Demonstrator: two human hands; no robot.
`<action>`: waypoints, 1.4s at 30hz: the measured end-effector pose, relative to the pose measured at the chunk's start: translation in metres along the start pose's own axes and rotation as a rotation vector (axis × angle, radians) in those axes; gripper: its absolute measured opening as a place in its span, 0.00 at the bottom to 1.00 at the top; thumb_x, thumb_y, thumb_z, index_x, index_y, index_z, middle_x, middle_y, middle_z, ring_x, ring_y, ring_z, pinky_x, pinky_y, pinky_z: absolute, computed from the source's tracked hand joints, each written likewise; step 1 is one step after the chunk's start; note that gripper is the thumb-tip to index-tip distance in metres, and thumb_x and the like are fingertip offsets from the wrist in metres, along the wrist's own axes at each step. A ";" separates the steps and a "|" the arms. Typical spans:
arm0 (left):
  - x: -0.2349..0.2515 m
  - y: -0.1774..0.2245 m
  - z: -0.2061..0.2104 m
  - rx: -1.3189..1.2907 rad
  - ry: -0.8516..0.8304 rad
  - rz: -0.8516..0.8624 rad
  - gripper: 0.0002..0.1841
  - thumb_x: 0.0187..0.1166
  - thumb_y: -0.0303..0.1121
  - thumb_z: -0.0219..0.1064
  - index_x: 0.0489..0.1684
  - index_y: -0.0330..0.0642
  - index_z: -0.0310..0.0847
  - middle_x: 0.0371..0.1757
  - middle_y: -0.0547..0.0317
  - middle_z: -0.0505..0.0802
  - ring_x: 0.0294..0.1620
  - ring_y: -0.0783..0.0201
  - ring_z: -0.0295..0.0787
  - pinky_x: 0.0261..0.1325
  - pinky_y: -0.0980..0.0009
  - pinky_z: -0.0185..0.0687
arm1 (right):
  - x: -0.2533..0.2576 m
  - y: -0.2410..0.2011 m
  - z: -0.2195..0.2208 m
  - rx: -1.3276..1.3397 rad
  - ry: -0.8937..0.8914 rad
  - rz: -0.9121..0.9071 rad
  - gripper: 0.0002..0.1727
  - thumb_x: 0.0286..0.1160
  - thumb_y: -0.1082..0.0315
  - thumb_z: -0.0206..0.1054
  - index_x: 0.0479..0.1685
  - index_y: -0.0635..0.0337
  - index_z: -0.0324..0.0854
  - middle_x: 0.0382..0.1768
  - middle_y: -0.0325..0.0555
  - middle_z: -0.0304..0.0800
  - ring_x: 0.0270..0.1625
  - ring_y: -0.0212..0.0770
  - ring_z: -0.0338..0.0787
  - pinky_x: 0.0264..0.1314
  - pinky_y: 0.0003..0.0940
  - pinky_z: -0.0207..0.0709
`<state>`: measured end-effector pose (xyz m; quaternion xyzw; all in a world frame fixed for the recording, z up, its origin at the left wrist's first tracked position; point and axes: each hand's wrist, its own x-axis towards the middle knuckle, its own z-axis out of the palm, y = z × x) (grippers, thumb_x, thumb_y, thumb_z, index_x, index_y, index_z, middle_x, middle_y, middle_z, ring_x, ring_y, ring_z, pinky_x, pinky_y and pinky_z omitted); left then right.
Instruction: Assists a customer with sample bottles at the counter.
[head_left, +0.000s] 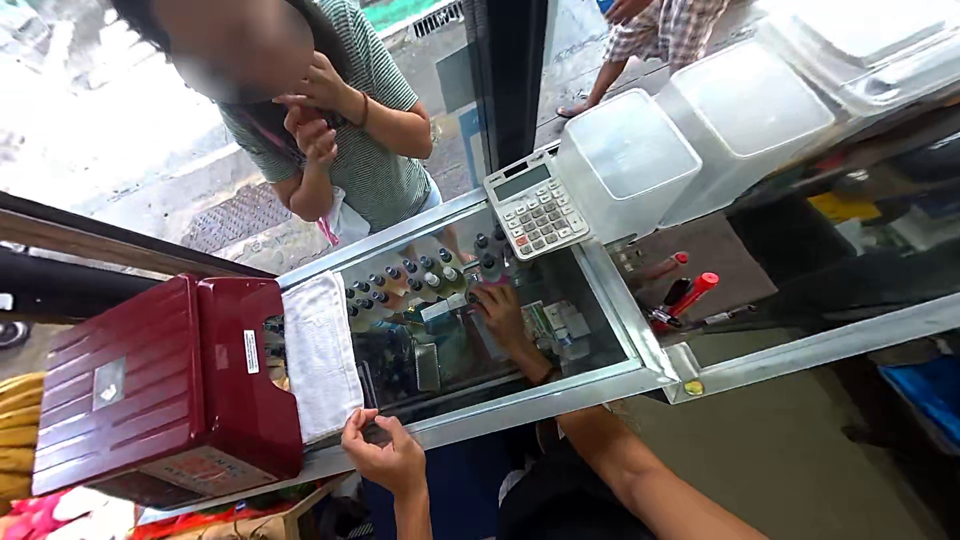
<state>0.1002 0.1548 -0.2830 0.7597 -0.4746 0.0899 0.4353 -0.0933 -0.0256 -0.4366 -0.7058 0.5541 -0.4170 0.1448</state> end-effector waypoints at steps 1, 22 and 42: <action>-0.001 -0.001 0.001 -0.008 0.008 0.000 0.21 0.76 0.30 0.59 0.60 0.19 0.71 0.48 0.47 0.88 0.53 0.68 0.85 0.63 0.73 0.81 | 0.005 0.000 0.004 -0.023 0.003 0.000 0.16 0.82 0.63 0.69 0.64 0.54 0.89 0.62 0.49 0.91 0.67 0.54 0.87 0.70 0.49 0.81; -0.003 0.000 0.002 -0.007 0.026 0.013 0.19 0.74 0.30 0.59 0.56 0.23 0.74 0.44 0.50 0.88 0.51 0.68 0.86 0.62 0.73 0.82 | 0.060 -0.063 -0.031 -0.056 -0.119 0.187 0.18 0.88 0.67 0.63 0.73 0.62 0.78 0.57 0.64 0.89 0.49 0.64 0.93 0.48 0.60 0.87; -0.002 -0.006 0.006 0.020 0.037 0.031 0.18 0.73 0.32 0.59 0.56 0.28 0.78 0.44 0.56 0.89 0.51 0.69 0.86 0.60 0.73 0.83 | 0.119 -0.064 -0.017 -0.163 -0.210 0.308 0.14 0.87 0.70 0.61 0.59 0.73 0.83 0.50 0.71 0.90 0.51 0.69 0.92 0.54 0.64 0.85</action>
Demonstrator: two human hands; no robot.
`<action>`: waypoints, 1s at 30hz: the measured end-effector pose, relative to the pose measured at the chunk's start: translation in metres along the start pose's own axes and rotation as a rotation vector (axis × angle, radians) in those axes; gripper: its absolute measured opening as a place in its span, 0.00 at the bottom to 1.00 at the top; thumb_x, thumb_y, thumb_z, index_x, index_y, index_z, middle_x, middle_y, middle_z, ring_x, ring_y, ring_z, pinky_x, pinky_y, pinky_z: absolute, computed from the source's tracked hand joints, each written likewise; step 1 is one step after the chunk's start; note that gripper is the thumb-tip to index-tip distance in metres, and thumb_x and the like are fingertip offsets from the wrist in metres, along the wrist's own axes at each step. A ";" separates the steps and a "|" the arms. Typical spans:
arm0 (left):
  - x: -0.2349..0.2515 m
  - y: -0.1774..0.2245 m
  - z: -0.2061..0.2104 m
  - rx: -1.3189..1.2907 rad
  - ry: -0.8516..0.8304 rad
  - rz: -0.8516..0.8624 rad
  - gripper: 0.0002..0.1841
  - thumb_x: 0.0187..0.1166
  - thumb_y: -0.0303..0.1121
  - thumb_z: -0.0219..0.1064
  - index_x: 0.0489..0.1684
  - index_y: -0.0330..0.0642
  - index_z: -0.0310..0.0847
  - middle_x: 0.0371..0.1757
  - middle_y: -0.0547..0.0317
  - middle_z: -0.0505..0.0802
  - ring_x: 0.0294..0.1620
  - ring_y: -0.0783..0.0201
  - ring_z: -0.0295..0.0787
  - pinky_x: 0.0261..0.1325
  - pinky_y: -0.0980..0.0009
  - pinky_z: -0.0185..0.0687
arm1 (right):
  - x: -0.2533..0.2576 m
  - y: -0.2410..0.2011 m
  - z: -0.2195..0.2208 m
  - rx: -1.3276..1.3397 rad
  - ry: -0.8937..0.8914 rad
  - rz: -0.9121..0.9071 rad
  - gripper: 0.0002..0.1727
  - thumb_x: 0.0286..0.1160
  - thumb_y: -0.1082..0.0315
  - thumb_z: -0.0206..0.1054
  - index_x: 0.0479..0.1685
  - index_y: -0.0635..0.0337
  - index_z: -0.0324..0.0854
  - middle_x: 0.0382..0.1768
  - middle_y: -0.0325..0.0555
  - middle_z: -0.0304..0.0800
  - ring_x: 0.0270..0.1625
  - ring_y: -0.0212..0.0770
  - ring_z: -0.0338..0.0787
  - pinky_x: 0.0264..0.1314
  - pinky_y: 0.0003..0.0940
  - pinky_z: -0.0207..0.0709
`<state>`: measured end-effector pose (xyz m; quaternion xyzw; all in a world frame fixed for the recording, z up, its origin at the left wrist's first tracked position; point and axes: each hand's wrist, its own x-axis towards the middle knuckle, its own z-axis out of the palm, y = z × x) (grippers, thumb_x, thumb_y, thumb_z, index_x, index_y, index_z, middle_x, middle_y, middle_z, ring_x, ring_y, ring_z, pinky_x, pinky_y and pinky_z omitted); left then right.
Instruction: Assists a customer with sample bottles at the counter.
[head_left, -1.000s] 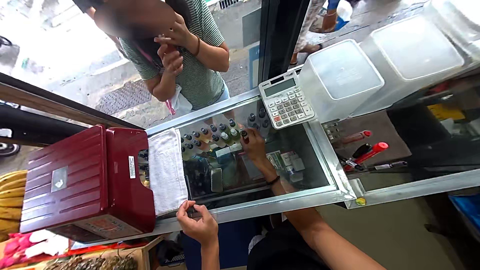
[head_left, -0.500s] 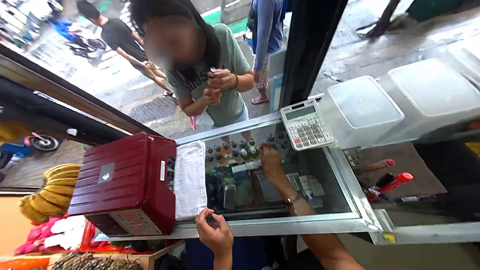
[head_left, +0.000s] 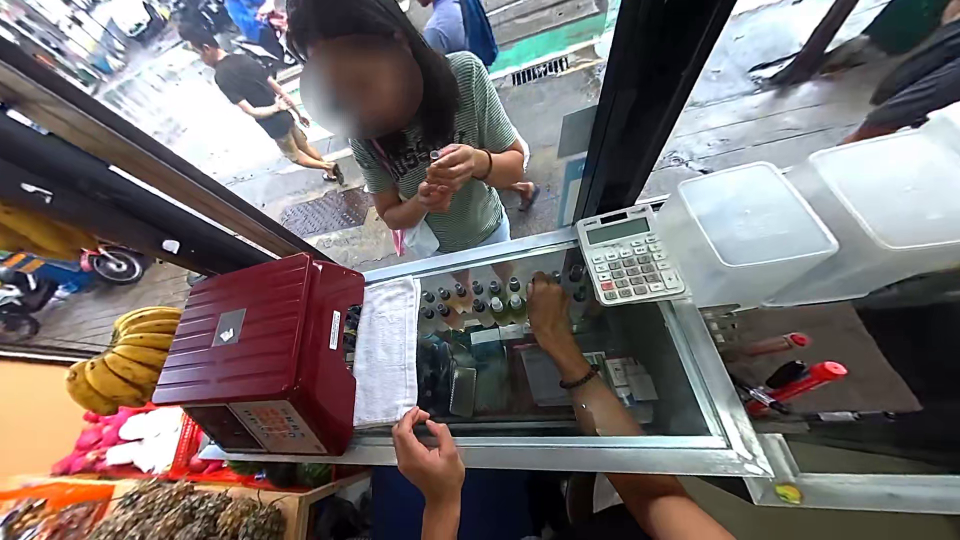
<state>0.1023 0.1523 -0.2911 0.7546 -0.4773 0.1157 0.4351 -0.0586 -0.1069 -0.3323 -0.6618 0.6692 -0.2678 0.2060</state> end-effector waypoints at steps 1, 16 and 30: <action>0.000 0.000 0.000 0.000 0.002 0.000 0.18 0.73 0.32 0.59 0.56 0.28 0.78 0.44 0.56 0.89 0.51 0.69 0.86 0.59 0.73 0.84 | 0.001 -0.001 -0.001 0.009 -0.009 0.011 0.15 0.87 0.70 0.61 0.60 0.73 0.83 0.51 0.71 0.89 0.52 0.69 0.92 0.54 0.65 0.85; 0.000 0.001 -0.004 0.023 -0.009 -0.003 0.18 0.74 0.33 0.59 0.56 0.29 0.76 0.45 0.57 0.89 0.52 0.71 0.85 0.62 0.75 0.82 | -0.011 -0.008 -0.012 0.140 0.040 -0.050 0.20 0.85 0.63 0.64 0.67 0.68 0.82 0.70 0.65 0.82 0.57 0.65 0.91 0.57 0.64 0.85; 0.148 -0.027 0.030 0.432 -0.292 -0.035 0.17 0.83 0.38 0.63 0.51 0.29 0.87 0.52 0.38 0.90 0.53 0.49 0.89 0.60 0.52 0.84 | -0.125 -0.048 0.149 0.600 -1.073 -0.723 0.14 0.84 0.60 0.64 0.55 0.57 0.90 0.50 0.55 0.95 0.57 0.59 0.93 0.64 0.69 0.80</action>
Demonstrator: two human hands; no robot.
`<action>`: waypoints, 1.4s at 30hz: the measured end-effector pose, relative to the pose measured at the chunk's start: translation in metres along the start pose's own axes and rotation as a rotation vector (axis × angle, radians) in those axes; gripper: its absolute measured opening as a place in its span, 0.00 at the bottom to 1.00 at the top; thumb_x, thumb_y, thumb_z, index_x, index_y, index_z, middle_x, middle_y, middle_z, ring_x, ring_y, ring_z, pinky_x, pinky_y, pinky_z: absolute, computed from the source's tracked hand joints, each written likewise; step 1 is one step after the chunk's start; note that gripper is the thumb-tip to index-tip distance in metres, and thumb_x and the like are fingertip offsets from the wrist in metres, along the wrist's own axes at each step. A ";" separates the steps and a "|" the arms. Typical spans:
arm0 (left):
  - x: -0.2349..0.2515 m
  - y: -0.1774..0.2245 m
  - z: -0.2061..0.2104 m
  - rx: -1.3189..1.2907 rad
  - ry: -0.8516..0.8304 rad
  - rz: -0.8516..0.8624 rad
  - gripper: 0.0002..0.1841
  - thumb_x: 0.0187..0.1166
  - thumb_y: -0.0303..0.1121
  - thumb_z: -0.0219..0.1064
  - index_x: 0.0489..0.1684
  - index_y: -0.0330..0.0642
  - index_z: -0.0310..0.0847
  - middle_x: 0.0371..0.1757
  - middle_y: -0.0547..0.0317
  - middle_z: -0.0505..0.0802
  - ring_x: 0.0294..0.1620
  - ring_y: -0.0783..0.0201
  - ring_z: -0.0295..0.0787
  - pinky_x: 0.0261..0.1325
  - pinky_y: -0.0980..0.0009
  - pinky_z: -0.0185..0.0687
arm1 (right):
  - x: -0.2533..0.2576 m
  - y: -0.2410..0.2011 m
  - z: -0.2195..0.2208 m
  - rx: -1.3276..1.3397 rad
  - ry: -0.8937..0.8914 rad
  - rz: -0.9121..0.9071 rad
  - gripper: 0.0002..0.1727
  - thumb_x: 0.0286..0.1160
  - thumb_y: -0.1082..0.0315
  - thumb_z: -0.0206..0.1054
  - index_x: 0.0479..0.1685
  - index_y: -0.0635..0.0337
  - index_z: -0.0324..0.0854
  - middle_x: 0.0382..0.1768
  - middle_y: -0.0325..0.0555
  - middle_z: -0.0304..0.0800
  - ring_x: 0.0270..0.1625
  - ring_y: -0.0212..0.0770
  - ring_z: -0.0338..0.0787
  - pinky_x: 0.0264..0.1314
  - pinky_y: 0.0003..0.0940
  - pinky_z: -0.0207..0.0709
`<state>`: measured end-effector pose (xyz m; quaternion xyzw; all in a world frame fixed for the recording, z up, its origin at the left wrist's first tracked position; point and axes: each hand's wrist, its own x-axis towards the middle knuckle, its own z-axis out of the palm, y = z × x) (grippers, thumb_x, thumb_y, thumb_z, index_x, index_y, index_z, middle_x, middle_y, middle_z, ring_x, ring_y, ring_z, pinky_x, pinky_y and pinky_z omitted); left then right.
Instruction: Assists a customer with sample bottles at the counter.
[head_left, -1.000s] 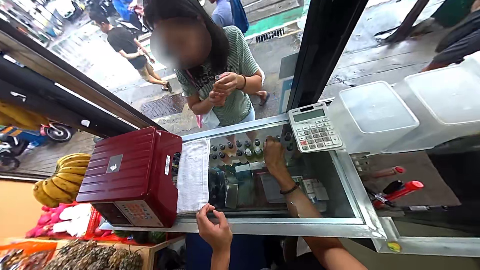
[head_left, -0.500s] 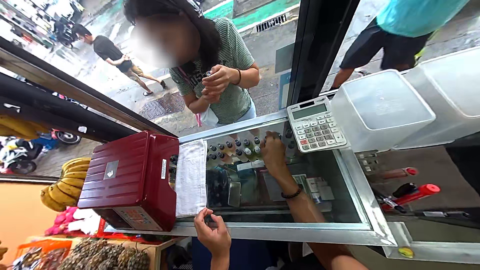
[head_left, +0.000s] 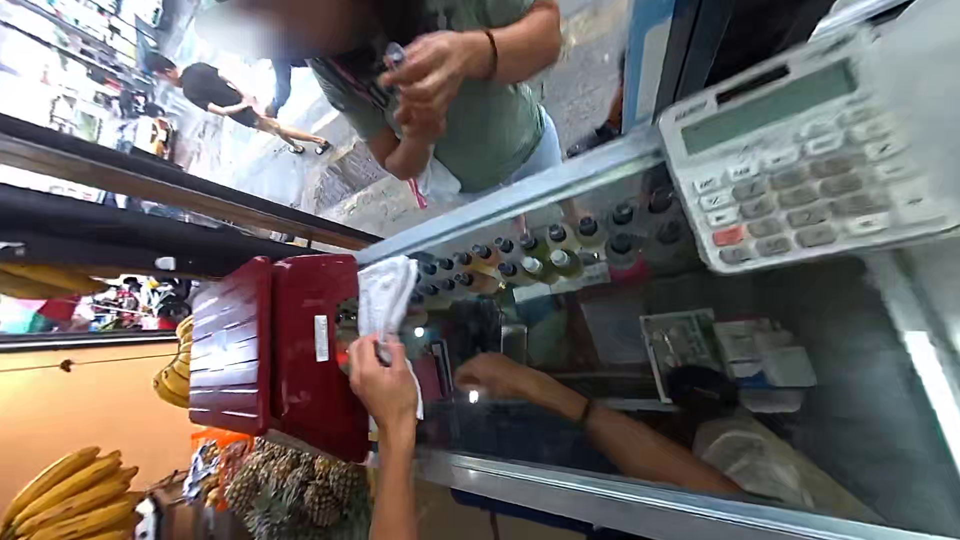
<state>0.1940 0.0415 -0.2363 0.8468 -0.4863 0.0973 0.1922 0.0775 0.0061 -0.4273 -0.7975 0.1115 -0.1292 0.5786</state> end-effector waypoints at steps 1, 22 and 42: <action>-0.002 0.000 0.000 0.009 0.048 -0.035 0.17 0.86 0.35 0.58 0.48 0.26 0.86 0.45 0.38 0.91 0.48 0.51 0.90 0.56 0.53 0.84 | 0.017 -0.001 0.002 0.012 -0.025 -0.011 0.15 0.84 0.60 0.64 0.57 0.57 0.90 0.52 0.56 0.94 0.59 0.60 0.92 0.66 0.69 0.79; -0.002 -0.009 0.009 -0.179 0.105 -0.066 0.11 0.90 0.33 0.54 0.56 0.37 0.78 0.40 0.63 0.86 0.38 0.79 0.85 0.42 0.81 0.81 | 0.151 -0.069 0.023 0.097 0.247 0.010 0.17 0.89 0.73 0.51 0.63 0.77 0.81 0.57 0.72 0.88 0.62 0.66 0.89 0.66 0.58 0.81; -0.002 -0.013 0.008 -0.151 0.058 -0.015 0.13 0.92 0.38 0.53 0.58 0.40 0.78 0.42 0.61 0.87 0.40 0.73 0.86 0.44 0.73 0.83 | 0.150 -0.057 0.038 0.531 0.362 -0.189 0.19 0.88 0.74 0.51 0.65 0.77 0.80 0.57 0.65 0.89 0.60 0.48 0.87 0.67 0.38 0.78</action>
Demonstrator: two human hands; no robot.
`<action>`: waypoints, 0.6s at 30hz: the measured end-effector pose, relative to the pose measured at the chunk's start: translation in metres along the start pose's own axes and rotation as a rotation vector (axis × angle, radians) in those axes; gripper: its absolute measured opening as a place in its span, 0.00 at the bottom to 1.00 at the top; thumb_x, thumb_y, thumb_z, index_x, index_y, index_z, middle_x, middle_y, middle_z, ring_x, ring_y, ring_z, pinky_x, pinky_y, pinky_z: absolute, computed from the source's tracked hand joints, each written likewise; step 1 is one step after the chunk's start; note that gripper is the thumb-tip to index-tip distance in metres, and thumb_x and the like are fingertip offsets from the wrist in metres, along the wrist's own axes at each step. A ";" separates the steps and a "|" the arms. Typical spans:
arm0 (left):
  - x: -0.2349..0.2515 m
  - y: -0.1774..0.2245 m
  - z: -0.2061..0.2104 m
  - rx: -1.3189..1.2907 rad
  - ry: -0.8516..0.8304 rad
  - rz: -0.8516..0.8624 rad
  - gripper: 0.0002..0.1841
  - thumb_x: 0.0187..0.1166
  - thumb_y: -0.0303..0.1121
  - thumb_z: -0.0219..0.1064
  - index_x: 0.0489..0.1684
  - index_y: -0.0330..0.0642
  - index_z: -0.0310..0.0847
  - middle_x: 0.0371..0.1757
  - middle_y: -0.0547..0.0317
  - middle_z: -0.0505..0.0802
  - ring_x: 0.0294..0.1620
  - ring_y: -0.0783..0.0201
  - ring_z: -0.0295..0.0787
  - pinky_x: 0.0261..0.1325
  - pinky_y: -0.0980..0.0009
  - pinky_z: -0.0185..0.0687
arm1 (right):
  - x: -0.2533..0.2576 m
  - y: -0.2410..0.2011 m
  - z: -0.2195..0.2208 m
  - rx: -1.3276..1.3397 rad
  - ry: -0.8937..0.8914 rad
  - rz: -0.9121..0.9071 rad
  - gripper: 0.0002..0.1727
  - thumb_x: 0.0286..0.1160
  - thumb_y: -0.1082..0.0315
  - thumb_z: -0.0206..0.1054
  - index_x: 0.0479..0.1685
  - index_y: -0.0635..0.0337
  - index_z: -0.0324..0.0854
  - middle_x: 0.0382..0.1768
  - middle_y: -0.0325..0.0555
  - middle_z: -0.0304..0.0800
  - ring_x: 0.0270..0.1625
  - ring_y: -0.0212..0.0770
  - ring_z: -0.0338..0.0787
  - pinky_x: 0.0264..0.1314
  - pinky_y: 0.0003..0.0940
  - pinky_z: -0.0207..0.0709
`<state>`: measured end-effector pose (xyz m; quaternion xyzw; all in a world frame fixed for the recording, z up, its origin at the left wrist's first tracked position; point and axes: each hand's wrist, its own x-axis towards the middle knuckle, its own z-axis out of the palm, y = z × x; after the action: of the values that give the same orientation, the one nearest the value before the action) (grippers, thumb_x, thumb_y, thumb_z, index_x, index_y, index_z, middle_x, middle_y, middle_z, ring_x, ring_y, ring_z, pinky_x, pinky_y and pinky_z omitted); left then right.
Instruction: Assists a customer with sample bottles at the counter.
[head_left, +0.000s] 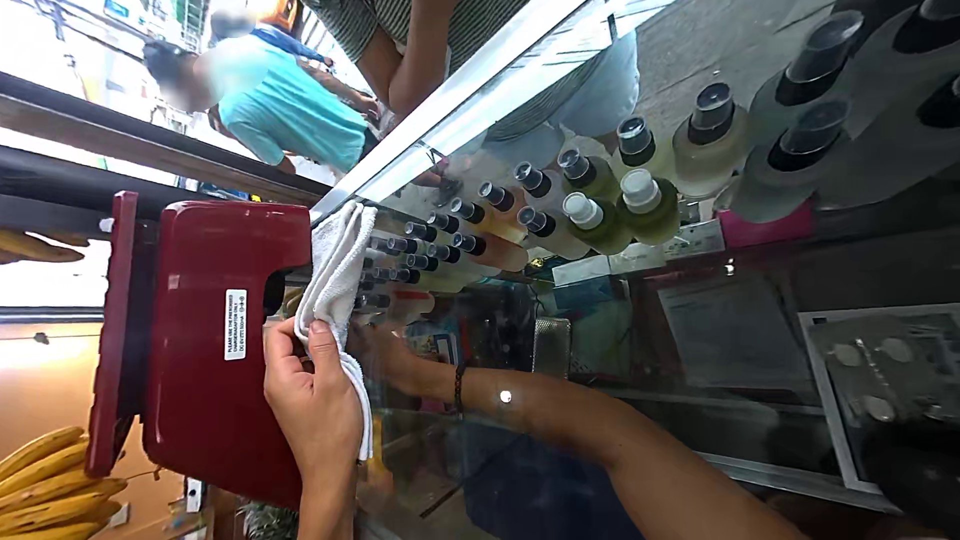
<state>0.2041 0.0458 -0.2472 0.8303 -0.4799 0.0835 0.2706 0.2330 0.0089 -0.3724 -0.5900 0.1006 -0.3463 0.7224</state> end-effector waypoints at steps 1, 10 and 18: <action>0.001 0.000 0.000 -0.012 -0.005 0.000 0.13 0.92 0.38 0.52 0.58 0.40 0.78 0.42 0.61 0.87 0.41 0.73 0.86 0.44 0.74 0.83 | -0.006 -0.011 -0.003 -0.057 -0.050 0.050 0.19 0.90 0.74 0.50 0.69 0.76 0.79 0.61 0.65 0.89 0.64 0.49 0.88 0.71 0.39 0.77; -0.001 0.000 0.000 -0.056 0.014 -0.015 0.09 0.90 0.36 0.54 0.54 0.44 0.76 0.36 0.67 0.84 0.31 0.77 0.83 0.32 0.80 0.81 | -0.023 0.058 0.041 -0.301 -0.284 -0.110 0.17 0.84 0.67 0.63 0.56 0.75 0.83 0.50 0.68 0.91 0.56 0.63 0.91 0.63 0.58 0.82; -0.002 0.002 0.000 -0.044 0.034 -0.040 0.08 0.90 0.37 0.56 0.53 0.47 0.78 0.35 0.68 0.85 0.29 0.76 0.82 0.28 0.80 0.78 | -0.026 0.062 0.042 -0.741 -0.269 -0.372 0.17 0.86 0.75 0.55 0.64 0.75 0.82 0.61 0.69 0.88 0.64 0.63 0.89 0.70 0.52 0.78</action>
<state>0.2014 0.0466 -0.2473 0.8320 -0.4603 0.0815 0.2987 0.2607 0.0616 -0.4249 -0.8574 0.0150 -0.3312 0.3936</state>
